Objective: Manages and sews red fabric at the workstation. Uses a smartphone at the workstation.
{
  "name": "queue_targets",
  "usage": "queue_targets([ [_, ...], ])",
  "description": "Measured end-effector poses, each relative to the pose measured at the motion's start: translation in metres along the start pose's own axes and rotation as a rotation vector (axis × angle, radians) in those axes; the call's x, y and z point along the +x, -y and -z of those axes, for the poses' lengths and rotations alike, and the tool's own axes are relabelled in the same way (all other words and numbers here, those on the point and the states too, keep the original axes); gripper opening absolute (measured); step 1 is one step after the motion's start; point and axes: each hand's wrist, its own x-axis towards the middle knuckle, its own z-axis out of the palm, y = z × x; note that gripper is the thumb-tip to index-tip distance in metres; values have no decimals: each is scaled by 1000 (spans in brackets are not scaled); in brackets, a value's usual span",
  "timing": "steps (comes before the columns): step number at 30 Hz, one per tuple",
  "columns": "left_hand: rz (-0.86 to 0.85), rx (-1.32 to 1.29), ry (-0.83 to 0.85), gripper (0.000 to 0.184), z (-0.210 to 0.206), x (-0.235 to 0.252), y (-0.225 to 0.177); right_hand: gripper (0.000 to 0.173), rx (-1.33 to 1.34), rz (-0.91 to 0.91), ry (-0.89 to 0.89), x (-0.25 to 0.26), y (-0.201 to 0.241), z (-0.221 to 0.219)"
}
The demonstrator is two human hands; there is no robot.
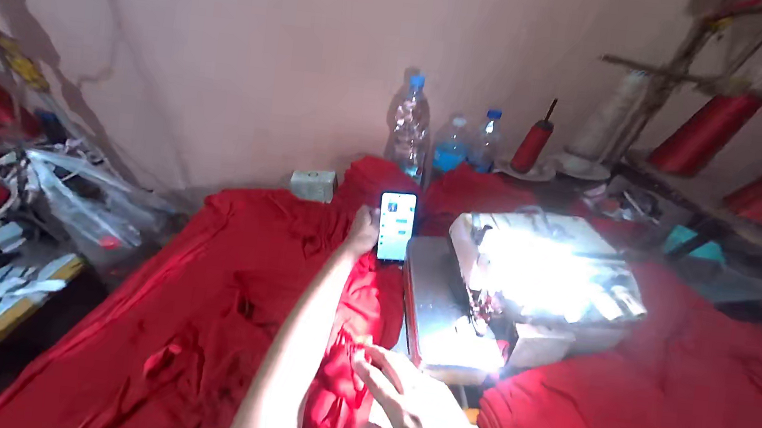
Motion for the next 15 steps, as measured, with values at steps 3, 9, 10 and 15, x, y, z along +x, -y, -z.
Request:
queue_targets([
  [3,40,-70,1,41,-11,8,14,42,83,-123,75,-8,0,26],
  [9,0,-23,-24,38,-19,2,26,38,88,-52,-90,3,-25,38],
  [10,-18,-8,-48,35,-19,0,28,38,92,-49,-114,5,-29,36],
  [15,-29,60,-136,32,-14,-10,15,38,161,-163,-95,26,-31,36],
])
